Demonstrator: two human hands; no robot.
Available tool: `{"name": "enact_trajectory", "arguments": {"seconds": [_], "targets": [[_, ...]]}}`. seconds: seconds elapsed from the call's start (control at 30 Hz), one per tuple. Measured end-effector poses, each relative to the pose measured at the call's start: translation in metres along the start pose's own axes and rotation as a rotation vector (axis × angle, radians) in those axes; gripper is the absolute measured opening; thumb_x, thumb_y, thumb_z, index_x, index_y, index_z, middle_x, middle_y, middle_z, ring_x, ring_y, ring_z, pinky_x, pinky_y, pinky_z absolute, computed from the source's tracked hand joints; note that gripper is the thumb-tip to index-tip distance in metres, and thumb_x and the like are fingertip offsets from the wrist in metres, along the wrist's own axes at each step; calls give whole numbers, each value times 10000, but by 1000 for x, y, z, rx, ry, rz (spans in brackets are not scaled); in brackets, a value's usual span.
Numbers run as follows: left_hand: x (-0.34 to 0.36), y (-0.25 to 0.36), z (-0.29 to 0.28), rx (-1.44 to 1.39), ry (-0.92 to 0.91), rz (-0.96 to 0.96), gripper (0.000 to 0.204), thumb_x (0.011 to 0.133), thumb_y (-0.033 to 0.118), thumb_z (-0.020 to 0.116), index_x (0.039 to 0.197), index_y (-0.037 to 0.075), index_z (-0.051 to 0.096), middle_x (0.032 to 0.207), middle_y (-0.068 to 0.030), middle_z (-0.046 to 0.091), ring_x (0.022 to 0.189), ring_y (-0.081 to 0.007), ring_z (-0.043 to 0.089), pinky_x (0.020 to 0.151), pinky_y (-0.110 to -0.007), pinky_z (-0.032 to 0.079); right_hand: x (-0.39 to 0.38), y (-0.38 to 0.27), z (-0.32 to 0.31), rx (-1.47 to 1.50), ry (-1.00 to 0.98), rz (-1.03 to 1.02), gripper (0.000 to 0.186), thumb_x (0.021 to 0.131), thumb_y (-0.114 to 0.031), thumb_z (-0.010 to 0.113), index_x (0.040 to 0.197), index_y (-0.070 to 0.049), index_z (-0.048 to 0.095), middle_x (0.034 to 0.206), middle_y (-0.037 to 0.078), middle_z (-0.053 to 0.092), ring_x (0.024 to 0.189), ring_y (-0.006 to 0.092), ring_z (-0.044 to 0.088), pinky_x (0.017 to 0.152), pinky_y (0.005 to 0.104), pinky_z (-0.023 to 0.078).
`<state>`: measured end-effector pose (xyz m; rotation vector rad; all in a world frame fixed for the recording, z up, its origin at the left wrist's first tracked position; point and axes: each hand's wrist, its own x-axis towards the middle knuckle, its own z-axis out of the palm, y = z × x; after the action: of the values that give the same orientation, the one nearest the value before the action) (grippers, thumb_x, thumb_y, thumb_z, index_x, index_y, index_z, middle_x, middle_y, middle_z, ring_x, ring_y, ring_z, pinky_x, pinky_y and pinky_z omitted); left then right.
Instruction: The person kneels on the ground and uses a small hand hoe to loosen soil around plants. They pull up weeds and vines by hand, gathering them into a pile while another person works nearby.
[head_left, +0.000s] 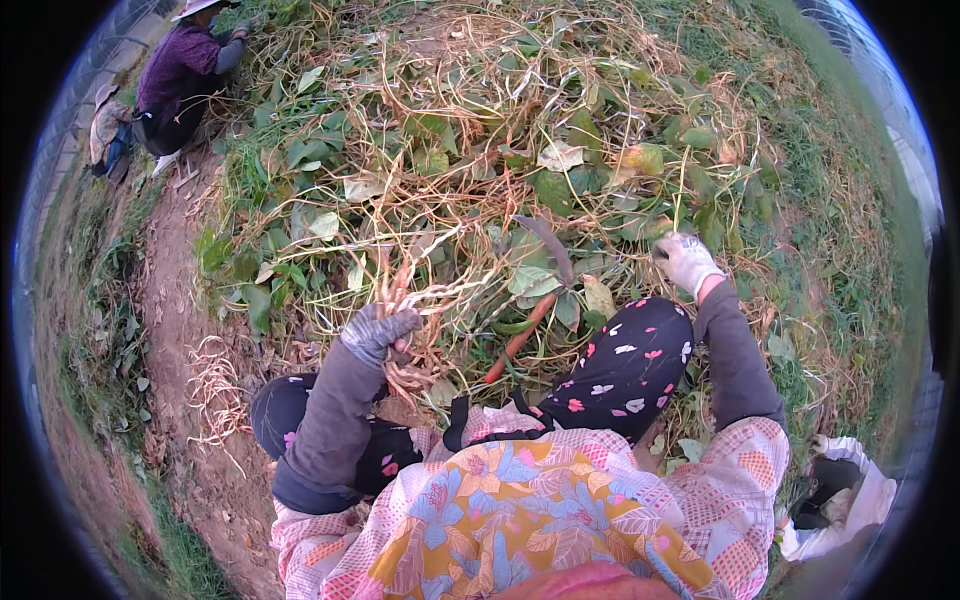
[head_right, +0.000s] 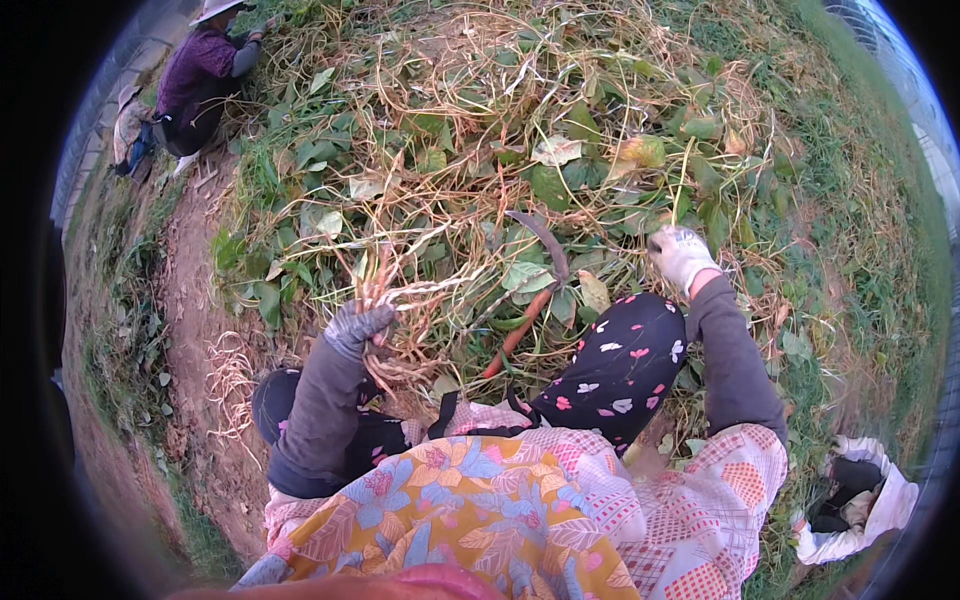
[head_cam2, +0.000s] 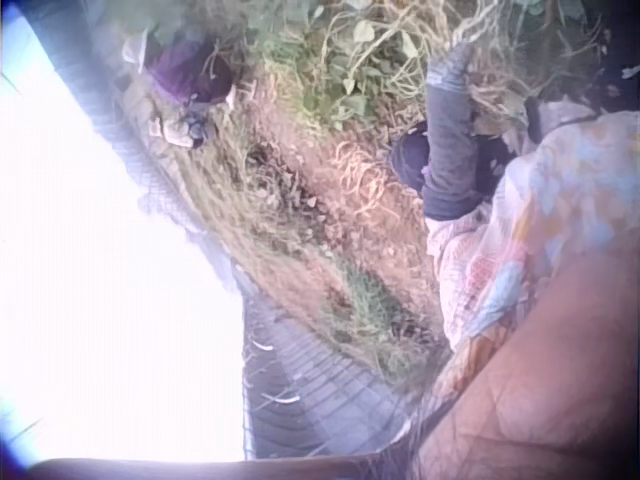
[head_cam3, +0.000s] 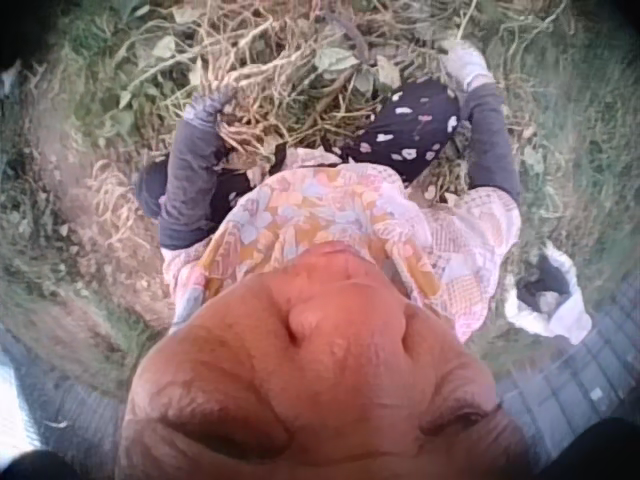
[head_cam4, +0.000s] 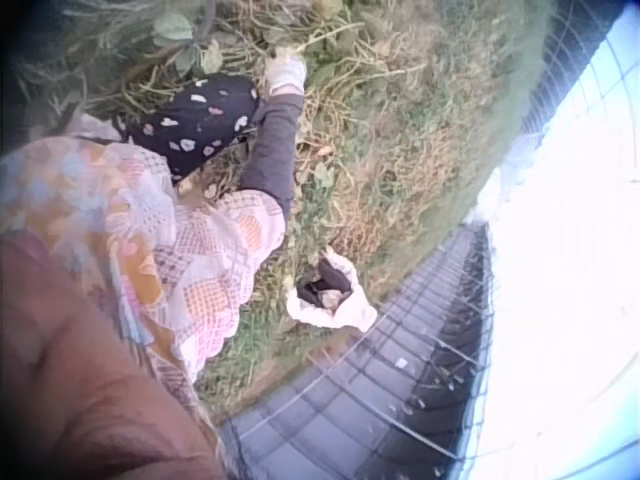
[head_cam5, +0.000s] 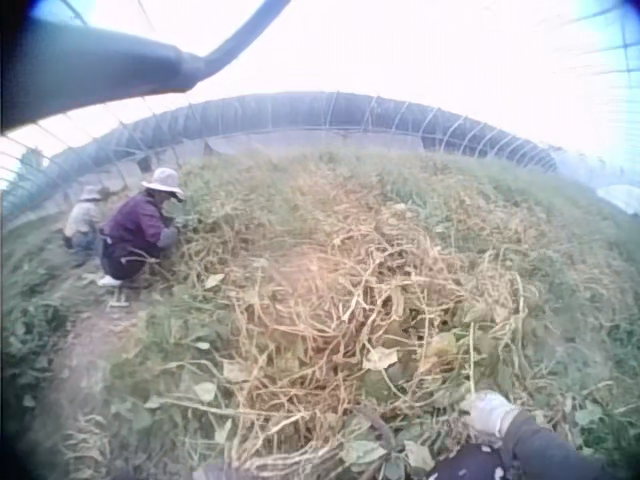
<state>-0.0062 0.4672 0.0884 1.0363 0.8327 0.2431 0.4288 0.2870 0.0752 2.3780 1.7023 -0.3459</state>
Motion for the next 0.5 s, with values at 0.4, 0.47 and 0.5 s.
{"name": "enact_trajectory", "arguments": {"seconds": [0.4, 0.47, 0.5], "targets": [[43, 47, -39, -278, 12, 78, 223, 800, 315, 601, 814, 108, 517, 607, -17, 511, 503, -145, 514, 470, -316, 448, 162, 24, -48, 809, 508, -1, 243, 774, -252, 560, 902, -56, 623, 822, 107, 630, 760, 244, 598, 691, 328, 456], [60, 41, -40, -382, -30, 81, 227, 801, 319, 597, 824, 109, 514, 605, -24, 513, 500, -151, 515, 471, -328, 448, 209, 76, -37, 1069, 657, 187, 233, 780, -237, 568, 916, -56, 625, 789, 75, 635, 713, 177, 601, 657, 287, 461], [62, 41, -37, -422, -46, 80, 229, 802, 321, 596, 829, 109, 513, 604, -27, 515, 498, -154, 516, 472, -333, 448, 230, 106, -30, 1114, 749, 212, 224, 784, -225, 567, 921, -58, 626, 771, 62, 635, 694, 147, 599, 645, 266, 461]]}}
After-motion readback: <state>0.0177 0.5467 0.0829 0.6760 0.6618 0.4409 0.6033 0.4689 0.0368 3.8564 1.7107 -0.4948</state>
